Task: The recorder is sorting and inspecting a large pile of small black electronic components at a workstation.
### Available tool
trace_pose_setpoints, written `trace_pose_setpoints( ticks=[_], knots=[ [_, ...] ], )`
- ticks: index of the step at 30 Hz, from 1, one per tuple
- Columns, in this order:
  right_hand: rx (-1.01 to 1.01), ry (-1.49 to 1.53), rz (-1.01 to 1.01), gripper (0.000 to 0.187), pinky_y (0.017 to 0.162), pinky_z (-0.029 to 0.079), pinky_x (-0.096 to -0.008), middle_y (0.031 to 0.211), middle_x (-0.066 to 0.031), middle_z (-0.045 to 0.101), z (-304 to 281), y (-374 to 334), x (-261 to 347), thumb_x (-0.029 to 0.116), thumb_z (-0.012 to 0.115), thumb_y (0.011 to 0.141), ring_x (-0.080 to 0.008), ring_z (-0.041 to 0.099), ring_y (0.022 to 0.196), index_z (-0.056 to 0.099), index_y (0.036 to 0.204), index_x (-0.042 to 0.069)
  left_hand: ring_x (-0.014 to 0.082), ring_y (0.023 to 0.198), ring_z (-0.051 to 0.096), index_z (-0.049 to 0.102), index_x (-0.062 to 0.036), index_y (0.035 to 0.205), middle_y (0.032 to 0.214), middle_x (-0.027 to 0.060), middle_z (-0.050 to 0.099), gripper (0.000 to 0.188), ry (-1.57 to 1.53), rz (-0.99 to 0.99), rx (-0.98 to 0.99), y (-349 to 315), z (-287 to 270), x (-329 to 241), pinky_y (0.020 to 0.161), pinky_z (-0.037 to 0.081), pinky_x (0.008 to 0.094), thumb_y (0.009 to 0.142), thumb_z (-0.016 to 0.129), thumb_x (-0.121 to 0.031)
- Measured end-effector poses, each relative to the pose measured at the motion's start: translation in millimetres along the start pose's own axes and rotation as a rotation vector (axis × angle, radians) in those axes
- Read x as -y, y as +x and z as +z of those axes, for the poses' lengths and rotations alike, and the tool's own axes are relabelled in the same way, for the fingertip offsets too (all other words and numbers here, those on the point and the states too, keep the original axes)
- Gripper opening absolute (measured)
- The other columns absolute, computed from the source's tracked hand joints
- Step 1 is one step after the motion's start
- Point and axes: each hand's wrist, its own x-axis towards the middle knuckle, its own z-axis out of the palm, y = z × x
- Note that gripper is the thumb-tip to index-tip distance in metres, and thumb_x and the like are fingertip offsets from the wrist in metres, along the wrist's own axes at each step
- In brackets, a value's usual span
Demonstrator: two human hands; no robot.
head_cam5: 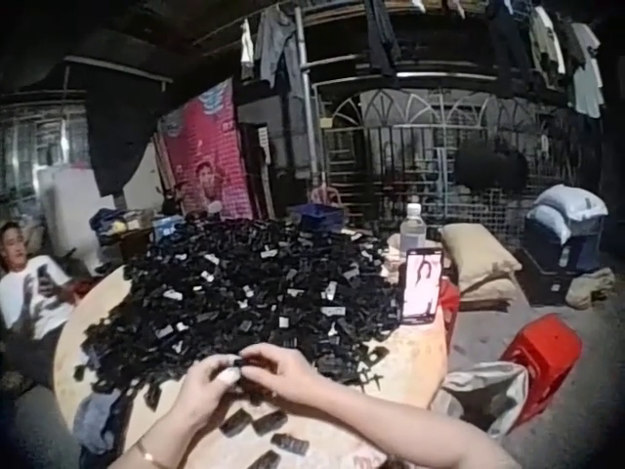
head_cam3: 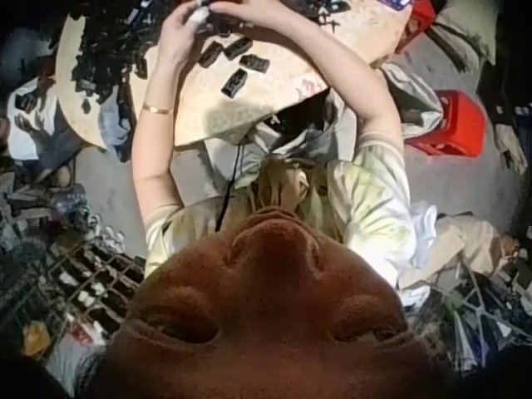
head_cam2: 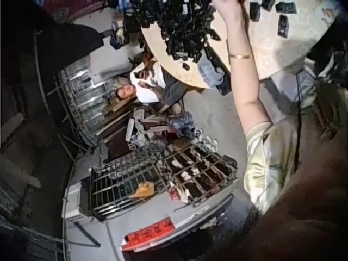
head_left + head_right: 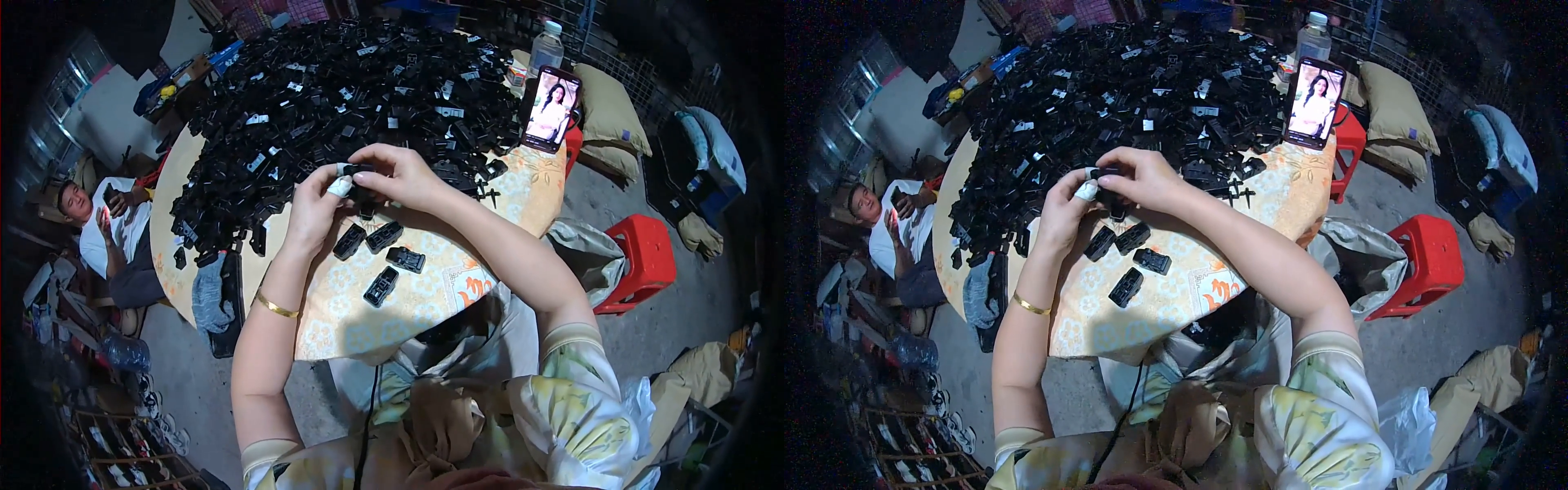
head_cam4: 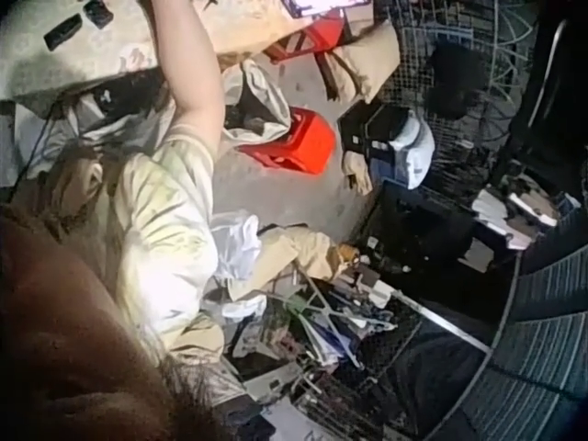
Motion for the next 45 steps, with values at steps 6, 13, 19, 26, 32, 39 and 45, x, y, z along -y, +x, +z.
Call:
trace_pose_setpoints(
  ticks=[6, 13, 19, 26, 32, 39, 45],
  knots=[
    [-0.113, 0.106, 0.039, 0.026, 0.049, 0.046, -0.023, 0.067, -0.0039, 0.06, 4.3, 1.0, 3.2, 0.016, 0.068, 0.077, -0.0074, 0.055, 0.056, 0.062, 0.098, 0.003, 0.018, 0.085, 0.059, 0.054, 0.0051, 0.11, 0.1, 0.0119, 0.054, 0.03, 0.533, 0.535, -0.126, -7.6, 12.6, 4.5, 0.074, 0.048, 0.0254, 0.082, 0.058, -0.007],
    [-0.084, 0.086, -0.005, 0.026, 0.054, 0.049, -0.02, 0.079, -0.0034, 0.063, 3.4, -4.4, 10.3, 0.012, 0.063, 0.082, -0.0062, 0.058, 0.062, 0.06, 0.107, 0.005, 0.0101, 0.084, 0.057, 0.057, 0.0035, 0.11, 0.097, 0.0053, 0.06, 0.029, 0.121, 0.204, -0.036, -3.0, 2.4, -5.3, 0.075, 0.048, 0.0222, 0.081, 0.059, -0.001],
    [-0.13, 0.103, -0.012, 0.028, 0.055, 0.049, -0.0208, 0.078, -0.0058, 0.065, 9.7, -7.9, 10.6, 0.011, 0.067, 0.079, -0.0077, 0.059, 0.065, 0.061, 0.104, 0.001, 0.0134, 0.084, 0.059, 0.053, 0.0051, 0.116, 0.095, 0.0108, 0.062, 0.037, 0.462, 0.312, -0.024, -6.4, 1.9, -0.5, 0.075, 0.048, 0.024, 0.081, 0.061, -0.004],
    [-0.206, -0.126, -0.171, 0.033, 0.06, 0.049, -0.0244, 0.078, -0.0084, 0.065, 7.3, -8.7, 13.7, 0.018, 0.074, 0.071, -0.0106, 0.061, 0.066, 0.064, 0.098, 0.002, 0.0147, 0.086, 0.06, 0.048, 0.0066, 0.118, 0.097, 0.0124, 0.062, 0.039, 0.492, 0.368, -0.094, -11.1, 13.9, 12.6, 0.074, 0.049, 0.0263, 0.082, 0.059, -0.003],
    [-0.201, -0.162, -0.348, 0.031, 0.07, 0.049, -0.0273, 0.081, -0.0095, 0.065, -4.9, -3.5, 12.4, 0.027, 0.078, 0.065, -0.0187, 0.062, 0.075, 0.069, 0.084, 0.004, 0.0129, 0.083, 0.06, 0.053, 0.005, 0.11, 0.092, 0.0095, 0.062, 0.027, 0.44, 0.417, 0.062, -14.9, 12.1, -8.3, 0.074, 0.048, 0.0246, 0.085, 0.052, -0.002],
    [-0.205, 0.27, -0.013, 0.029, 0.062, 0.047, -0.0208, 0.084, -0.0048, 0.063, -37.2, 11.6, 5.8, 0.026, 0.052, 0.09, -0.0075, 0.056, 0.072, 0.062, 0.101, 0.001, 0.0262, 0.083, 0.055, 0.06, 0.0014, 0.1, 0.087, 0.0134, 0.057, 0.024, 0.866, 0.54, 0.329, -29.9, 12.3, -11.8, 0.075, 0.044, 0.0332, 0.078, 0.06, -0.008],
    [-0.205, -0.607, -0.284, 0.018, 0.064, 0.049, -0.0277, 0.079, -0.0092, 0.063, -26.4, 4.4, -2.7, 0.016, 0.068, 0.074, -0.0184, 0.062, 0.07, 0.067, 0.088, 0.004, 0.0272, 0.088, 0.054, 0.061, -0.0003, 0.1, 0.089, 0.0128, 0.06, 0.033, 0.779, 0.529, 0.484, -25.3, 9.4, -9.0, 0.081, 0.042, 0.0355, 0.073, 0.066, -0.019]
  ],
)
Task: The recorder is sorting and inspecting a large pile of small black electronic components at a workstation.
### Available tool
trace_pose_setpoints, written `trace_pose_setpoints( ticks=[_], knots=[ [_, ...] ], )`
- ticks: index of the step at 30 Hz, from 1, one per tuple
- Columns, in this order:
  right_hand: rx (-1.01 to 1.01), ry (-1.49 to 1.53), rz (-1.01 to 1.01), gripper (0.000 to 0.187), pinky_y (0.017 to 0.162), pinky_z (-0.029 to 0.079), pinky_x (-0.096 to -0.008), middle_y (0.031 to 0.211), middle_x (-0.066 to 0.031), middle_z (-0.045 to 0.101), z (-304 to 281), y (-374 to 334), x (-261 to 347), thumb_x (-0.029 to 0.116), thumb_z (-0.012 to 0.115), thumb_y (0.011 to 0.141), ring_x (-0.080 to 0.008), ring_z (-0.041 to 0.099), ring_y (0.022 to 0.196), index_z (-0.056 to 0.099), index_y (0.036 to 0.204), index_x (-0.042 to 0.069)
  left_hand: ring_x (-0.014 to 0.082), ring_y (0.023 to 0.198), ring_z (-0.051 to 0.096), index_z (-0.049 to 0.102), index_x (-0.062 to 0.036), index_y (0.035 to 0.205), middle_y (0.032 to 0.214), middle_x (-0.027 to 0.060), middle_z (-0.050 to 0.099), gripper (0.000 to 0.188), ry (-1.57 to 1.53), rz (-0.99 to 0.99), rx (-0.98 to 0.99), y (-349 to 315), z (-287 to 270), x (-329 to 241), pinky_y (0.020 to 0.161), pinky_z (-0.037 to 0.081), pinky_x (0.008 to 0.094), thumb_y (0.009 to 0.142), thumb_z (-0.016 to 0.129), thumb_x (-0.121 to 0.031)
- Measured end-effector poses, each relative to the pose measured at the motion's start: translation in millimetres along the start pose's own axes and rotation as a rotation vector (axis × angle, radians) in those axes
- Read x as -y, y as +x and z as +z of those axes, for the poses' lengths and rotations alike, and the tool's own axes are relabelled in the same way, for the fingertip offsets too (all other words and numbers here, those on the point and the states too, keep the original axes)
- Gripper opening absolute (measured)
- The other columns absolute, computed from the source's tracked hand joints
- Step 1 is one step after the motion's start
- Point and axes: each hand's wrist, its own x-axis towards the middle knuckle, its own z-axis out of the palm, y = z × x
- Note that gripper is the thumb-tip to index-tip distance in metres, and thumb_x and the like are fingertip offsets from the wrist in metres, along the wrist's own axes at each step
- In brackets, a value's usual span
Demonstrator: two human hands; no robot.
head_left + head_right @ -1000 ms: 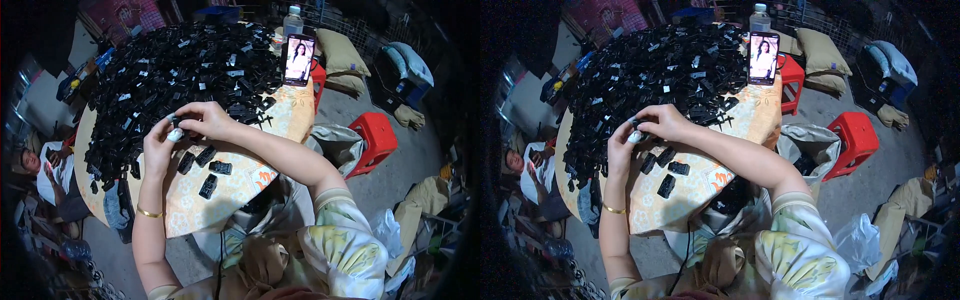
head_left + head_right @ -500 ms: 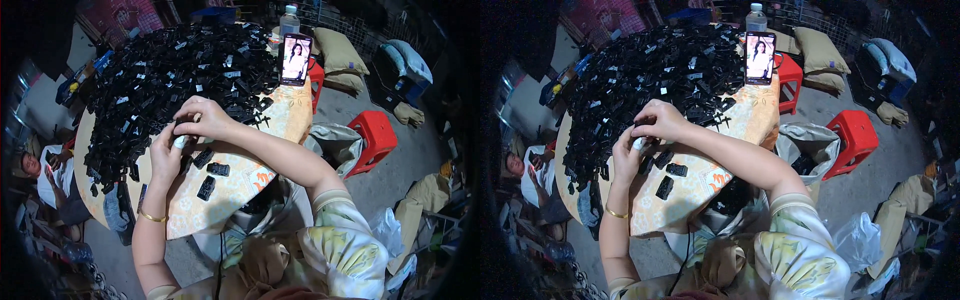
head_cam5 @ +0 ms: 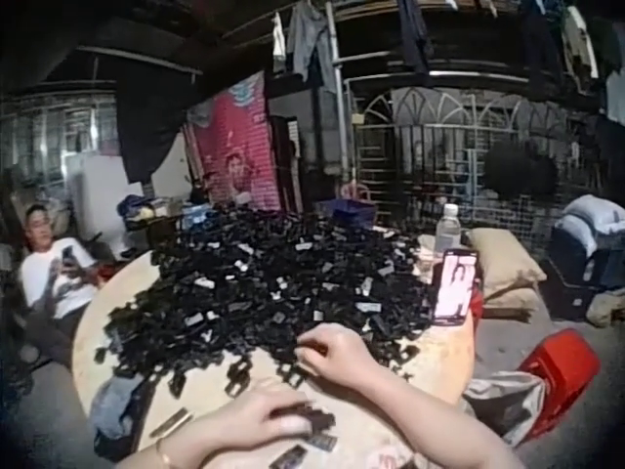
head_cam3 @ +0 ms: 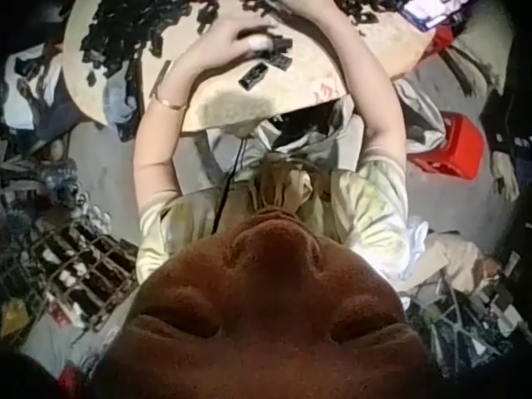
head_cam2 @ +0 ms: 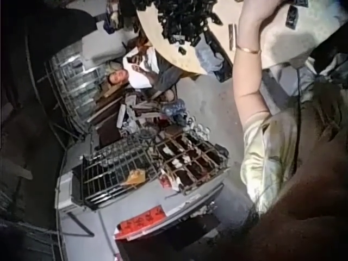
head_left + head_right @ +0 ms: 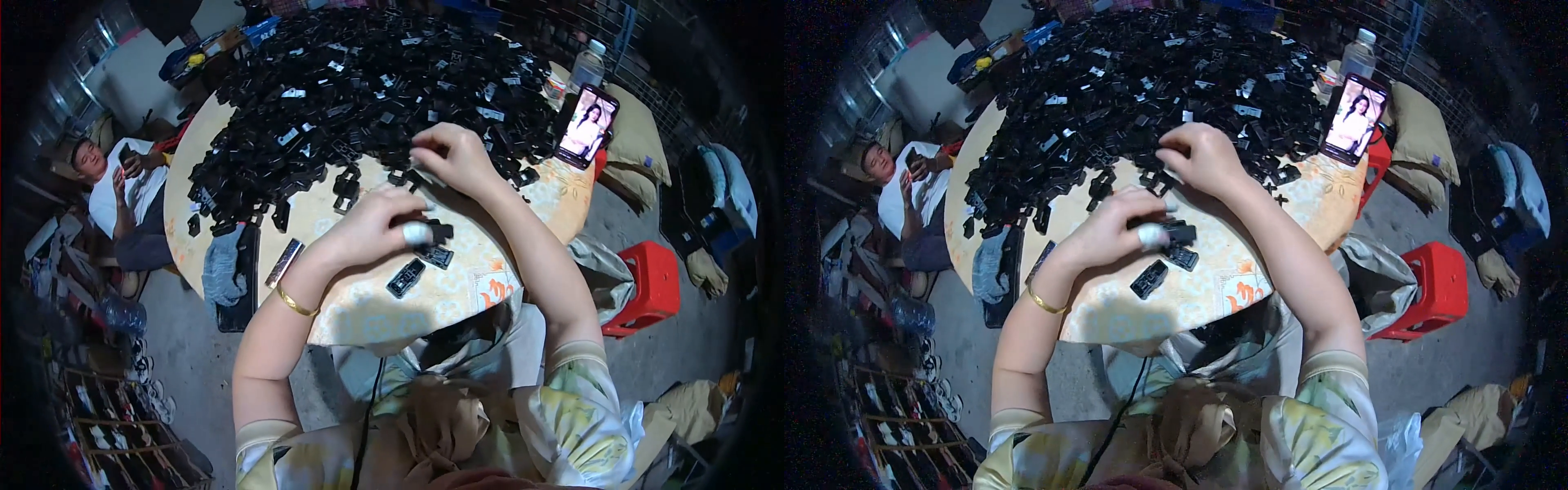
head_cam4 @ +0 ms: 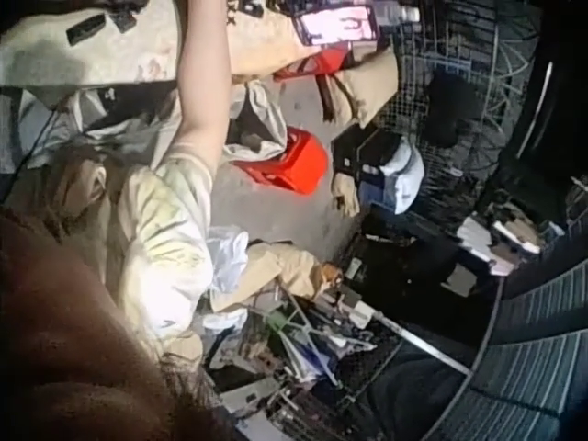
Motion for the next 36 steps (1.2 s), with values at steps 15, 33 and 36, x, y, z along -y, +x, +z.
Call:
trace_pose_setpoints(
  ticks=[15, 33, 36],
  knots=[
    [0.362, -0.113, -0.201, 0.027, 0.084, 0.045, -0.0336, 0.093, -0.0108, 0.061, 0.5, -10.0, 22.7, 0.008, 0.058, 0.07, -0.0274, 0.056, 0.093, 0.064, 0.096, 0.005, 0.033, 0.096, 0.049, 0.057, -0.0021, 0.106, 0.108, 0.0151, 0.054, 0.038, 0.64, -0.251, -0.513, 8.2, -16.7, 78.7, 0.087, 0.041, 0.0363, 0.069, 0.058, 0.003],
    [0.142, 0.558, 0.108, 0.025, 0.067, 0.049, -0.0248, 0.084, -0.0071, 0.062, 12.8, -5.7, 21.3, 0.009, 0.054, 0.086, -0.0127, 0.06, 0.076, 0.056, 0.109, 0.001, 0.015, 0.085, 0.061, 0.037, 0.003, 0.125, 0.1, 0.0096, 0.057, 0.042, -1.017, -0.469, -0.499, 12.3, -11.0, 12.7, 0.074, 0.053, 0.0246, 0.083, 0.04, 0.006],
    [0.086, 0.44, 0.077, 0.028, 0.066, 0.05, -0.0278, 0.085, -0.0117, 0.064, 8.4, -4.2, 32.9, 0.008, 0.054, 0.085, -0.0178, 0.063, 0.075, 0.054, 0.112, 0.001, 0.0147, 0.085, 0.061, 0.038, 0.0037, 0.124, 0.103, 0.0101, 0.057, 0.04, -0.975, -0.472, -0.513, 9.6, -10.5, 12.2, 0.076, 0.053, 0.024, 0.085, 0.045, 0.004]
  ],
)
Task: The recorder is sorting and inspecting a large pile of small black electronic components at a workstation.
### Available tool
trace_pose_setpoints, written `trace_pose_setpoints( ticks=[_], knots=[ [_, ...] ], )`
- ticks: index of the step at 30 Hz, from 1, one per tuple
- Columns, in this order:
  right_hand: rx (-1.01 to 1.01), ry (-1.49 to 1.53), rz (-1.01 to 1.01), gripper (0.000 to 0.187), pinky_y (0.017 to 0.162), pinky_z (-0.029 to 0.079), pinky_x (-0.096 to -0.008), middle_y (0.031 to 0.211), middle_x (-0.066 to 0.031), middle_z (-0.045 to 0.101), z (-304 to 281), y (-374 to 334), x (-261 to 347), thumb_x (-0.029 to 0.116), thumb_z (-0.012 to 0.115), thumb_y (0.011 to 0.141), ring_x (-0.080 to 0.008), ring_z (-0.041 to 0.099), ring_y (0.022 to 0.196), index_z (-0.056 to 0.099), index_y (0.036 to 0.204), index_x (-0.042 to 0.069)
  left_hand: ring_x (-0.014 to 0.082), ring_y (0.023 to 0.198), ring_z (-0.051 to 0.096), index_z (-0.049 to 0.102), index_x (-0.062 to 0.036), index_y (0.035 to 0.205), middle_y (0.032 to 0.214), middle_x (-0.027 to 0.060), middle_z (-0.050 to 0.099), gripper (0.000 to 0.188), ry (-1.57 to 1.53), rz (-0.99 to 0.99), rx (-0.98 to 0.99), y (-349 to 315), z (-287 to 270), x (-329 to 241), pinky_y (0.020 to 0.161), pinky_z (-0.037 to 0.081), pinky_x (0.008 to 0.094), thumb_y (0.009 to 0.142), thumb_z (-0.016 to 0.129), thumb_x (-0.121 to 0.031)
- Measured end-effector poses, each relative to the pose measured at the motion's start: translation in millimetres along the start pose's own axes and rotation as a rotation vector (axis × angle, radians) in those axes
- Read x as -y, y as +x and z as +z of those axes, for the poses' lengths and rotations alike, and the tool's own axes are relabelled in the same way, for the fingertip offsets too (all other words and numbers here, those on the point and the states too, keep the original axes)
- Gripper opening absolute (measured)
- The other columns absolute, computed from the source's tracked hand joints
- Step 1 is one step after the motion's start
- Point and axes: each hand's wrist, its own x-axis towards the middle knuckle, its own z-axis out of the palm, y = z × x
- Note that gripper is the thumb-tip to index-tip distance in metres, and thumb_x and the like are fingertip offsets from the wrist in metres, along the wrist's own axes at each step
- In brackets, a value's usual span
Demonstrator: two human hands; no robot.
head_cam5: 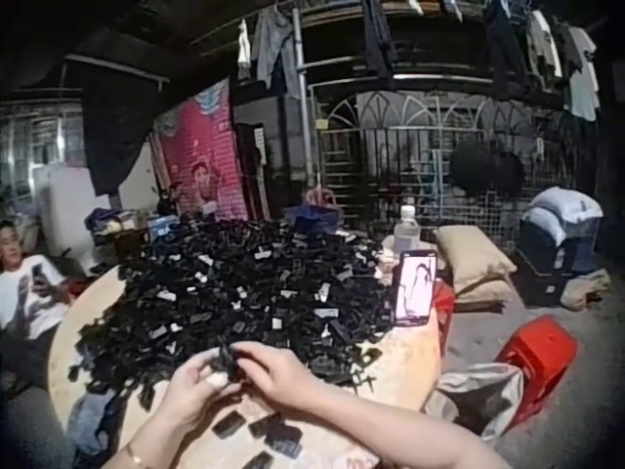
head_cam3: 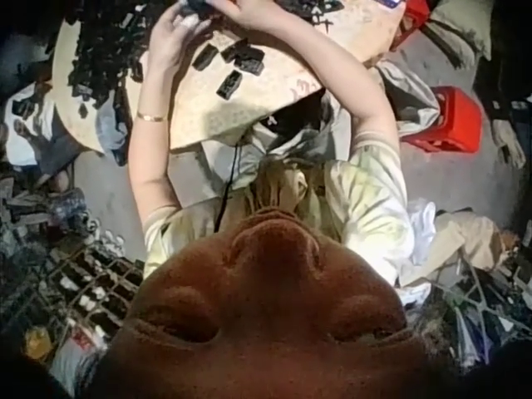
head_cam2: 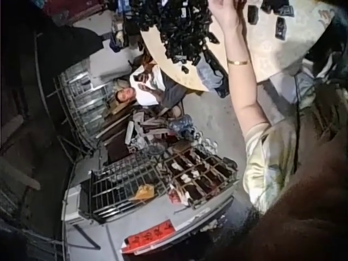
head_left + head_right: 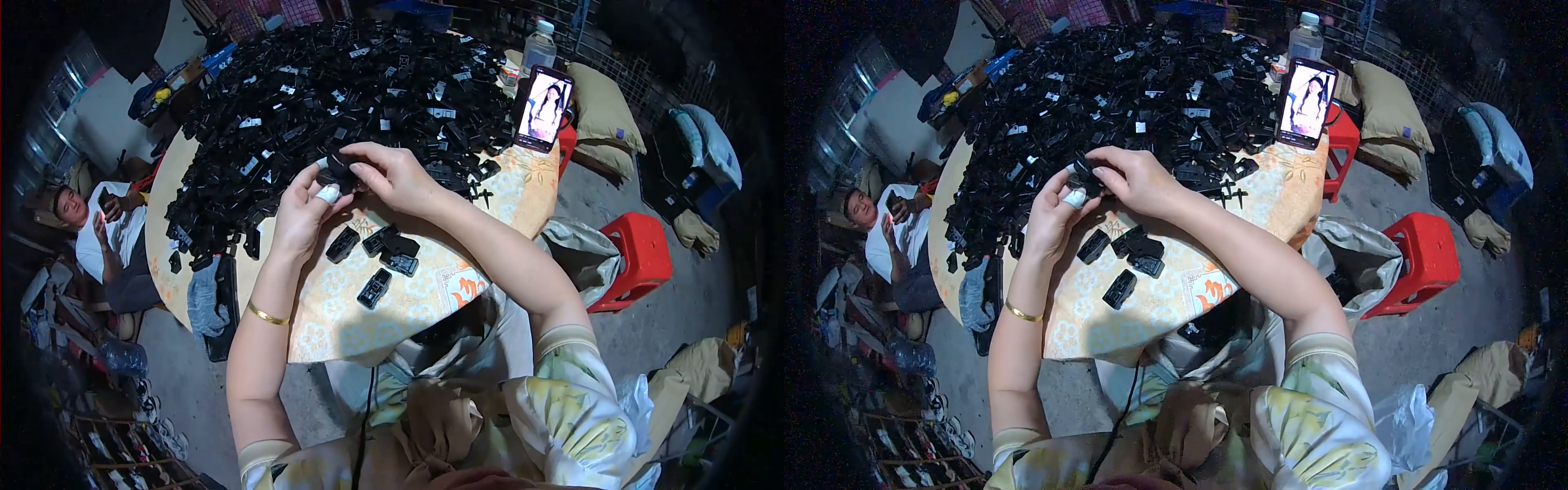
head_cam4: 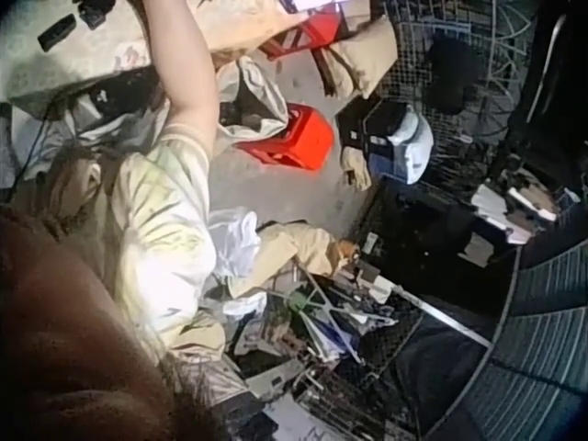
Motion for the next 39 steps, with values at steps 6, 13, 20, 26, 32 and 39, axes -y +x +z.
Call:
trace_pose_setpoints(
  ticks=[6, 13, 20, 26, 32, 39],
  knots=[
    [-0.058, -0.237, -0.25, 0.032, 0.066, 0.051, -0.0326, 0.086, -0.0182, 0.063, 3.9, -4.0, -3.5, 0.004, 0.053, 0.082, -0.0293, 0.064, 0.077, 0.052, 0.114, 0.0, 0.0135, 0.085, 0.06, 0.046, 0.002, 0.118, 0.101, 0.0085, 0.058, 0.032, 0.119, 0.025, -0.03, 2.0, -1.3, 7.1, 0.075, 0.053, 0.023, 0.086, 0.049, 0.001],
    [0.072, -0.136, 0.003, 0.024, 0.062, 0.05, -0.027, 0.077, -0.0114, 0.064, -1.5, -1.6, -8.4, 0.007, 0.045, 0.088, -0.013, 0.061, 0.067, 0.058, 0.107, -0.001, 0.0106, 0.085, 0.057, 0.05, 0.0014, 0.116, 0.097, 0.0047, 0.059, 0.032, 0.348, 0.159, 0.012, -3.1, 3.6, 4.8, 0.077, 0.049, 0.0243, 0.084, 0.055, -0.003],
    [0.142, 0.349, 0.374, 0.023, 0.062, 0.05, -0.0232, 0.085, -0.0057, 0.06, -5.9, -1.0, -6.4, 0.012, 0.043, 0.092, -0.0111, 0.059, 0.074, 0.057, 0.101, -0.003, 0.0118, 0.085, 0.058, 0.051, 0.0005, 0.115, 0.097, 0.0066, 0.059, 0.031, 0.182, 0.158, -0.007, -5.6, 2.2, 0.5, 0.076, 0.049, 0.0248, 0.085, 0.055, -0.004],
    [0.091, 0.134, 0.209, 0.018, 0.065, 0.048, -0.0223, 0.087, -0.0035, 0.06, -10.4, -1.6, -1.0, 0.009, 0.05, 0.088, -0.009, 0.058, 0.077, 0.061, 0.097, -0.003, 0.0126, 0.082, 0.059, 0.049, 0.0003, 0.118, 0.099, 0.0076, 0.057, 0.031, 0.033, 0.065, 0.03, -4.3, 2.0, 2.0, 0.073, 0.052, 0.0246, 0.087, 0.052, -0.005],
    [-0.021, -0.275, -0.356, 0.024, 0.066, 0.051, -0.0286, 0.089, -0.0111, 0.06, -3.5, -2.8, -2.1, -0.005, 0.06, 0.073, -0.0246, 0.062, 0.079, 0.064, 0.095, 0.004, 0.0123, 0.069, 0.058, 0.05, -0.0012, 0.11, 0.088, 0.0071, 0.058, 0.022, -0.134, -0.056, 0.028, 0.4, -8.4, 2.4, 0.058, 0.049, 0.0211, 0.089, 0.05, -0.01],
    [-0.109, -0.318, -0.32, 0.018, 0.064, 0.05, -0.0293, 0.083, -0.0114, 0.061, -6.0, -1.4, -9.5, -0.003, 0.059, 0.075, -0.0249, 0.062, 0.075, 0.063, 0.092, 0.001, 0.0178, 0.087, 0.063, 0.049, 0.0044, 0.115, 0.1, 0.0134, 0.06, 0.029, -0.236, -0.117, 0.105, -3.5, 4.2, -8.8, 0.071, 0.054, 0.0245, 0.088, 0.048, -0.007]
  ],
)
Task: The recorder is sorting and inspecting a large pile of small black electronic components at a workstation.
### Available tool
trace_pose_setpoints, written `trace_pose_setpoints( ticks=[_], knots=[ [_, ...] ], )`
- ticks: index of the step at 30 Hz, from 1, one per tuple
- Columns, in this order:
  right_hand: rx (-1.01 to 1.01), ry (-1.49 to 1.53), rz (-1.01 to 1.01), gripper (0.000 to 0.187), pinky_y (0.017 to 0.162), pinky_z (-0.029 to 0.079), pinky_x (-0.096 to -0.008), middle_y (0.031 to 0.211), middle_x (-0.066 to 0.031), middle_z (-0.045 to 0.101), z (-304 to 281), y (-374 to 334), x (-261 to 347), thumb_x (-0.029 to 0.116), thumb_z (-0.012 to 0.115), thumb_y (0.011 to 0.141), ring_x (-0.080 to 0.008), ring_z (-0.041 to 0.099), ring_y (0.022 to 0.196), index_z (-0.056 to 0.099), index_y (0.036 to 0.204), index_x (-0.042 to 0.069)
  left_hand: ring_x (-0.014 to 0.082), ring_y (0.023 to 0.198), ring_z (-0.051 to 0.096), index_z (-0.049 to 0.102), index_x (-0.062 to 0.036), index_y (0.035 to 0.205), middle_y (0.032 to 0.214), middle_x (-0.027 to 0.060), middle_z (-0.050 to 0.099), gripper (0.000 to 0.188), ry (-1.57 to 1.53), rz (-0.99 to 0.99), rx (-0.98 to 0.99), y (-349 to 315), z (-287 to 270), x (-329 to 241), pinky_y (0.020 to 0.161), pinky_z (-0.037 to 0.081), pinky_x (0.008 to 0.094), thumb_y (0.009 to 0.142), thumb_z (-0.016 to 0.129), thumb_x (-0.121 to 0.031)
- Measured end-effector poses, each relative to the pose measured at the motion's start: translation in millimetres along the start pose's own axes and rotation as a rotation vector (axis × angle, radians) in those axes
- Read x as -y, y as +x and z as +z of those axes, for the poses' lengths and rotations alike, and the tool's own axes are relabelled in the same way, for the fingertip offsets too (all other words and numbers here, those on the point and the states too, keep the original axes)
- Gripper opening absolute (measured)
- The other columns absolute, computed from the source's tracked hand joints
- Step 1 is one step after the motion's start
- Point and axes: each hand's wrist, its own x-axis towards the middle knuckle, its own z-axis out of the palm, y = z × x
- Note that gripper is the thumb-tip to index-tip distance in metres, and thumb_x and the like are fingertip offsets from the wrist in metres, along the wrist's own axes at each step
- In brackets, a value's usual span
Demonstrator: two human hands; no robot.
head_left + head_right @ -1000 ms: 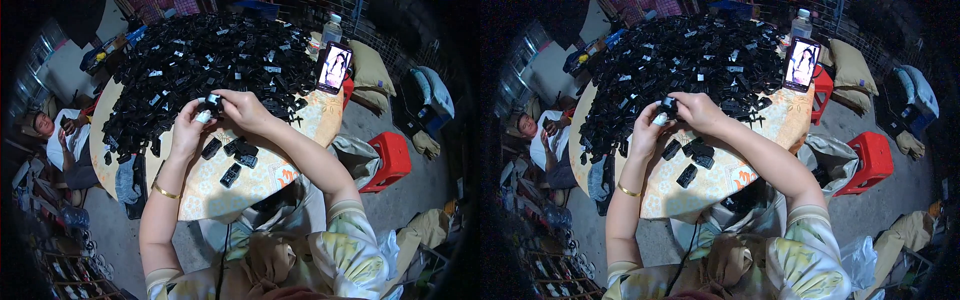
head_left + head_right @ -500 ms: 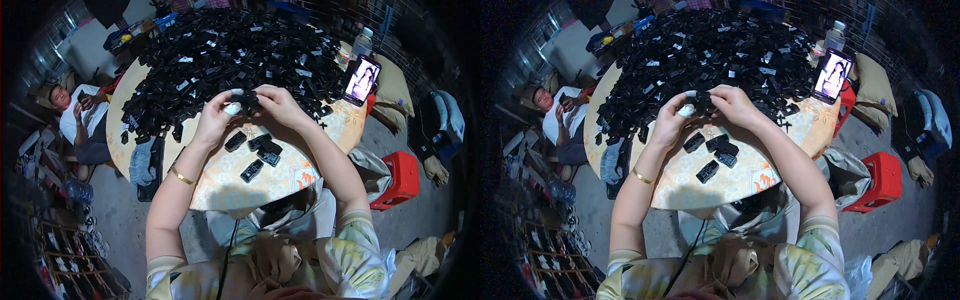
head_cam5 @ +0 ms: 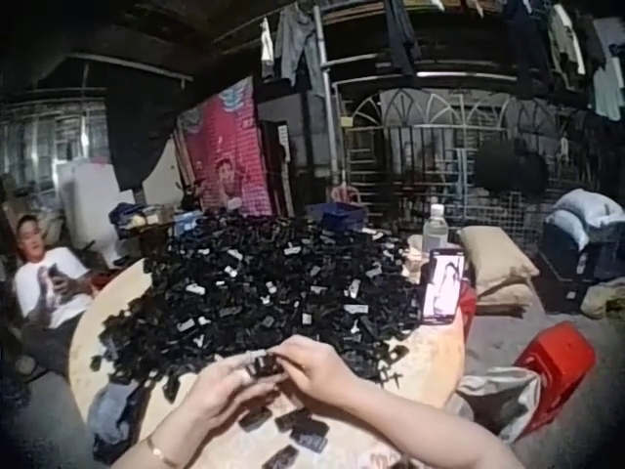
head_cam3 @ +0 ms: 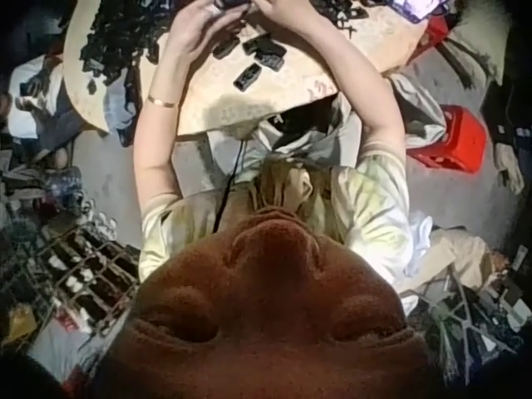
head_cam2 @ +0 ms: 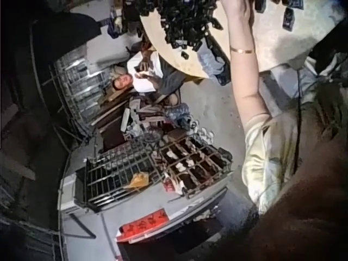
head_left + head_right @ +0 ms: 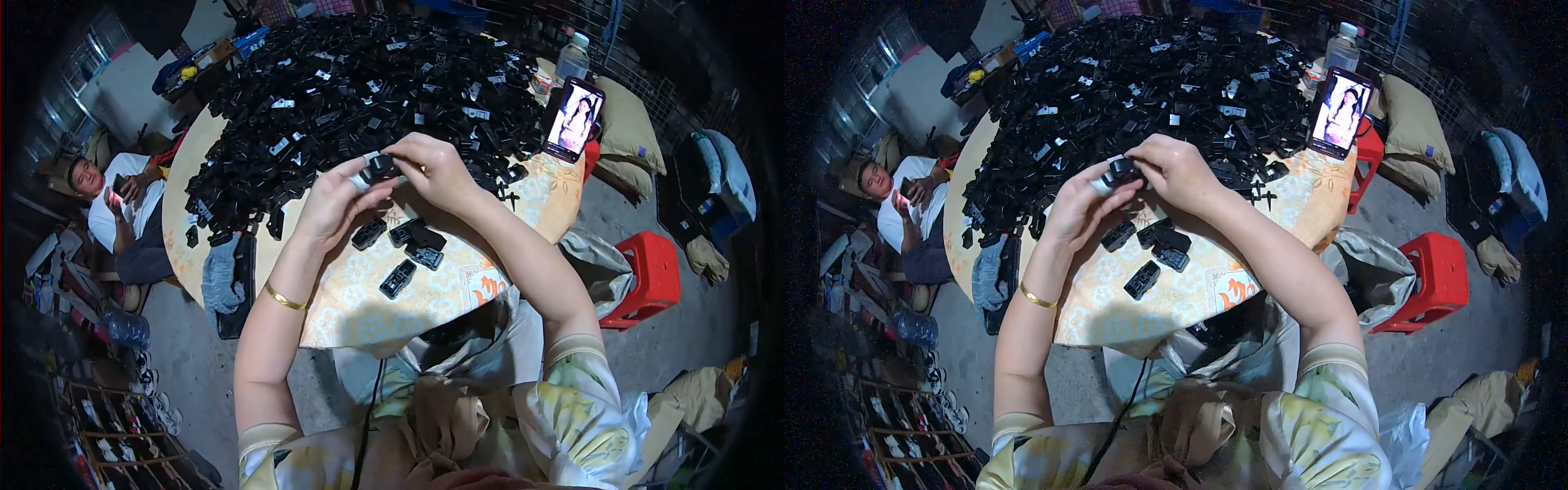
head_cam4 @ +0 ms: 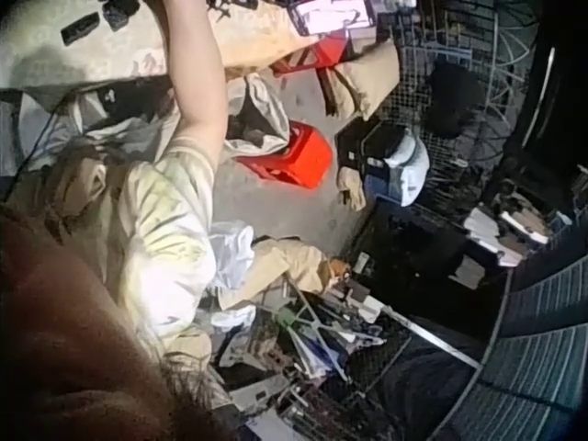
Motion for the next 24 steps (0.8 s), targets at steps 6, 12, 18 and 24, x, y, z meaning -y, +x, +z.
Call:
trace_pose_setpoints(
  ticks=[6, 12, 18, 24],
  knots=[
    [0.01, 0.013, 0.029, 0.014, 0.061, 0.05, -0.0298, 0.08, -0.0123, 0.062, 4.2, -0.8, 5.3, 0.0, 0.06, 0.076, -0.0253, 0.062, 0.071, 0.064, 0.09, 0.0, 0.0159, 0.086, 0.061, 0.049, 0.0067, 0.114, 0.097, 0.0114, 0.059, 0.033, 0.446, 0.106, -0.046, -5.7, -2.3, 2.6, 0.075, 0.053, 0.0251, 0.083, 0.055, 0.001],
    [-0.031, 0.072, 0.102, 0.014, 0.057, 0.049, -0.026, 0.077, -0.0106, 0.063, 5.7, -0.4, 10.1, 0.001, 0.061, 0.076, -0.0186, 0.062, 0.066, 0.065, 0.089, 0.0, 0.0119, 0.078, 0.059, 0.056, 0.0039, 0.109, 0.09, 0.0058, 0.058, 0.029, 0.928, 0.39, -0.06, -5.2, -12.6, 0.9, 0.071, 0.05, 0.0224, 0.079, 0.058, 0.003],
    [-0.019, 0.017, 0.086, 0.014, 0.057, 0.049, -0.0259, 0.077, -0.0094, 0.063, 4.0, -1.9, 7.7, 0.001, 0.06, 0.075, -0.018, 0.062, 0.065, 0.066, 0.088, 0.002, 0.0113, 0.091, 0.058, 0.051, 0.0045, 0.117, 0.108, 0.0104, 0.059, 0.041, 0.665, 0.316, -0.145, -4.3, -2.9, 4.5, 0.078, 0.048, 0.0216, 0.078, 0.06, 0.004],
    [-0.002, -0.127, -0.05, 0.019, 0.058, 0.049, -0.0291, 0.075, -0.0097, 0.058, 9.0, -5.4, 23.1, 0.001, 0.062, 0.074, -0.0246, 0.06, 0.066, 0.065, 0.092, 0.005, 0.0124, 0.093, 0.058, 0.035, 0.0099, 0.127, 0.111, 0.0124, 0.058, 0.054, 0.268, 0.293, -0.223, -1.0, 5.8, 22.8, 0.08, 0.049, 0.0223, 0.081, 0.061, 0.001]
  ],
)
